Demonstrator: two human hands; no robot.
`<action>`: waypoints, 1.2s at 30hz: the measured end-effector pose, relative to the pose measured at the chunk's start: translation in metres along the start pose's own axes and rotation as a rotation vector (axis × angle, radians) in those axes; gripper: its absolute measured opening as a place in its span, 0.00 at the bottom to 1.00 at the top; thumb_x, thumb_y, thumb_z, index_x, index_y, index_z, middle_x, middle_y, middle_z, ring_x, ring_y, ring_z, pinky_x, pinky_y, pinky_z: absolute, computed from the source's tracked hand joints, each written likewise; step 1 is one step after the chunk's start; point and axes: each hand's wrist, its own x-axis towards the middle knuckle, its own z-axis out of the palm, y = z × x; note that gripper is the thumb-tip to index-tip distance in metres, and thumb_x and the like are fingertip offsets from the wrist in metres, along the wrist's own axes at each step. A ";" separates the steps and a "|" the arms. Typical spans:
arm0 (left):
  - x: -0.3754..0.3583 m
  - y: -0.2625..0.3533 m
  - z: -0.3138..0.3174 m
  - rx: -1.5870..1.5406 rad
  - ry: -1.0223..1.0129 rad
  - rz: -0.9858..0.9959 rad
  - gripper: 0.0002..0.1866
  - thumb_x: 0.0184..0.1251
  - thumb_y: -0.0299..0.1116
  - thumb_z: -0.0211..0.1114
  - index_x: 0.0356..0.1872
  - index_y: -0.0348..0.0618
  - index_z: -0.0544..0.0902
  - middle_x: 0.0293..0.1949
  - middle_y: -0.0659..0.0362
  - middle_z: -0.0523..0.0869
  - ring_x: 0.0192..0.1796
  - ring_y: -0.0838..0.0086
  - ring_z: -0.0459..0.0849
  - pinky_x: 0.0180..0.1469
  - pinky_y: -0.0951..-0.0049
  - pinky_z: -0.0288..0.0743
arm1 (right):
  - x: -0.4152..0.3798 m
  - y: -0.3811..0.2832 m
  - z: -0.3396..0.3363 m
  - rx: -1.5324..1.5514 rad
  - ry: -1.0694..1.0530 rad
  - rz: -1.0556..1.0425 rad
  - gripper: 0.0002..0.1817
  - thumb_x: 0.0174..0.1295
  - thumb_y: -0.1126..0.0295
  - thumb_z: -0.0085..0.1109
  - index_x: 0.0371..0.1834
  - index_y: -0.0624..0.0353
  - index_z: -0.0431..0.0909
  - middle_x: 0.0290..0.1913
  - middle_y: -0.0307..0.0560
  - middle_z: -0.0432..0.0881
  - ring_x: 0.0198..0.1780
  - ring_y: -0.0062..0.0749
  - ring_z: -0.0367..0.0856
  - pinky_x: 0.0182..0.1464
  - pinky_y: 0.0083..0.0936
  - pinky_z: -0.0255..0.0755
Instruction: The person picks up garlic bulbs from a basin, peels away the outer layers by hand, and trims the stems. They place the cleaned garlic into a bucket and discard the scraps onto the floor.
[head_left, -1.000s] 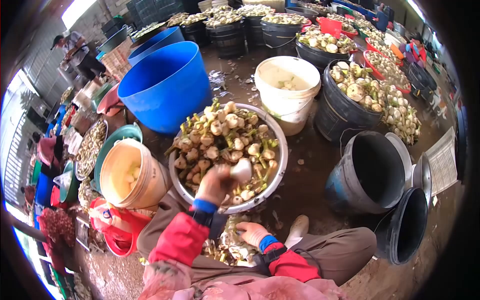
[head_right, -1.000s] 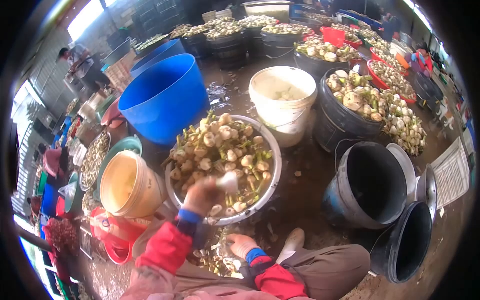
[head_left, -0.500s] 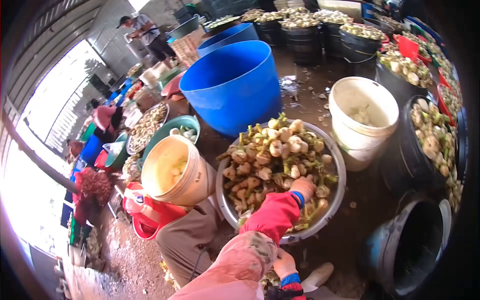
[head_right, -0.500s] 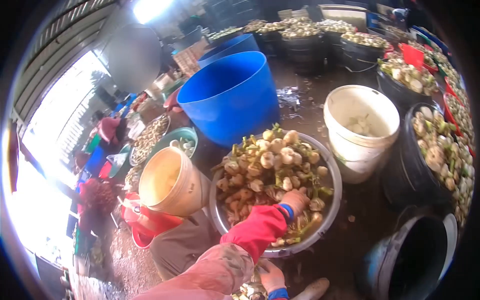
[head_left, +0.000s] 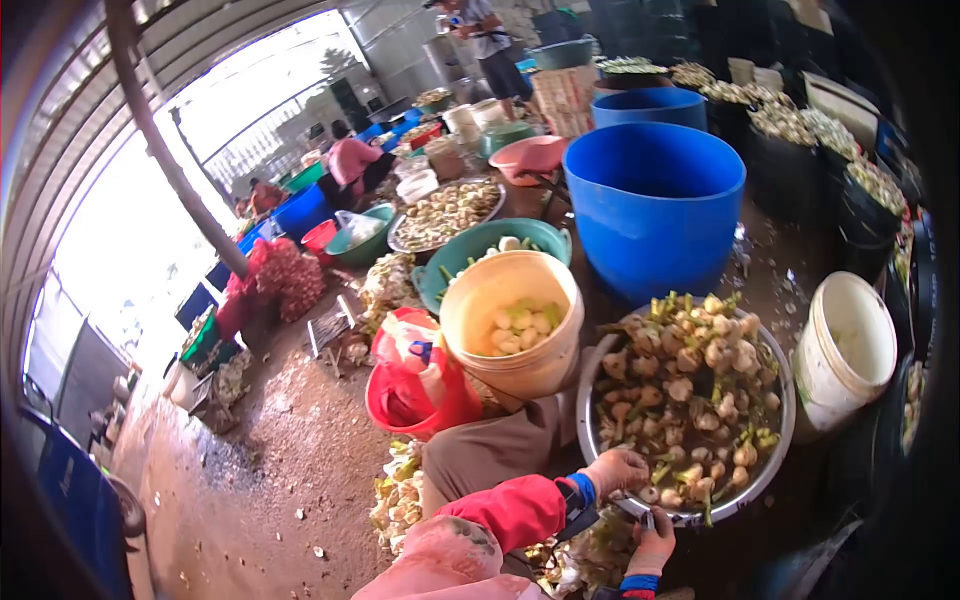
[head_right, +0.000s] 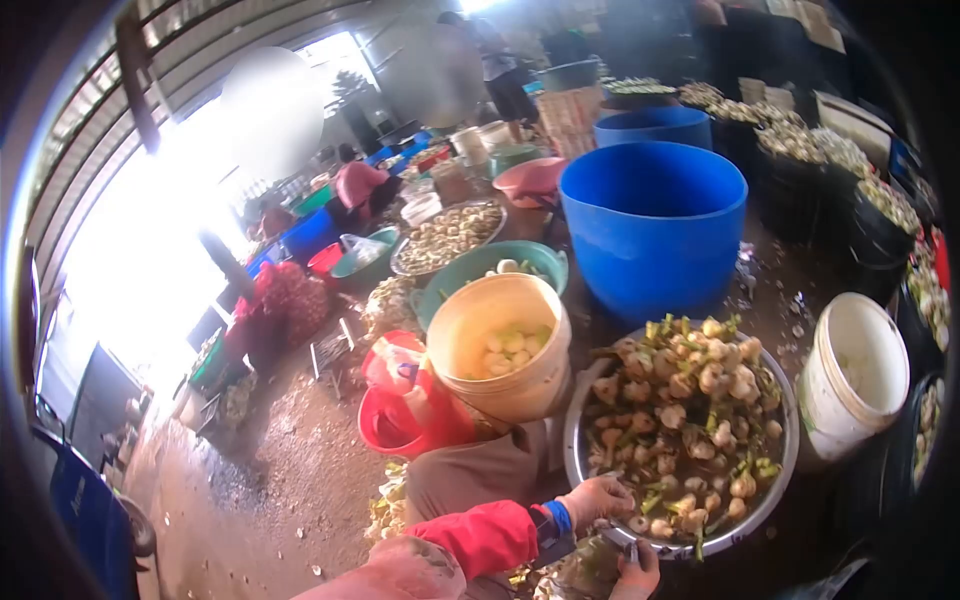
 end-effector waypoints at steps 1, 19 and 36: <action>-0.010 0.005 -0.008 0.186 0.033 -0.024 0.12 0.52 0.39 0.68 0.32 0.43 0.85 0.25 0.63 0.82 0.28 0.81 0.77 0.30 0.77 0.72 | 0.011 0.017 -0.012 -0.082 -0.073 -0.015 0.12 0.57 0.81 0.54 0.44 0.60 0.78 0.38 0.42 0.79 0.30 0.20 0.76 0.30 0.14 0.72; 0.013 0.011 0.044 0.661 -0.127 0.297 0.21 0.55 0.30 0.64 0.52 0.42 0.79 0.46 0.52 0.82 0.46 0.68 0.82 0.47 0.72 0.75 | -0.021 0.014 -0.010 -0.977 -0.462 -0.004 0.17 0.57 0.59 0.54 0.47 0.51 0.80 0.47 0.53 0.81 0.50 0.50 0.77 0.53 0.35 0.70; 0.011 0.024 0.062 0.049 -0.241 -0.003 0.13 0.60 0.27 0.63 0.45 0.35 0.77 0.33 0.60 0.81 0.32 0.77 0.79 0.35 0.78 0.72 | -0.017 -0.007 -0.018 -0.463 0.047 -0.171 0.11 0.56 0.75 0.56 0.41 0.56 0.82 0.37 0.49 0.84 0.40 0.32 0.82 0.46 0.25 0.74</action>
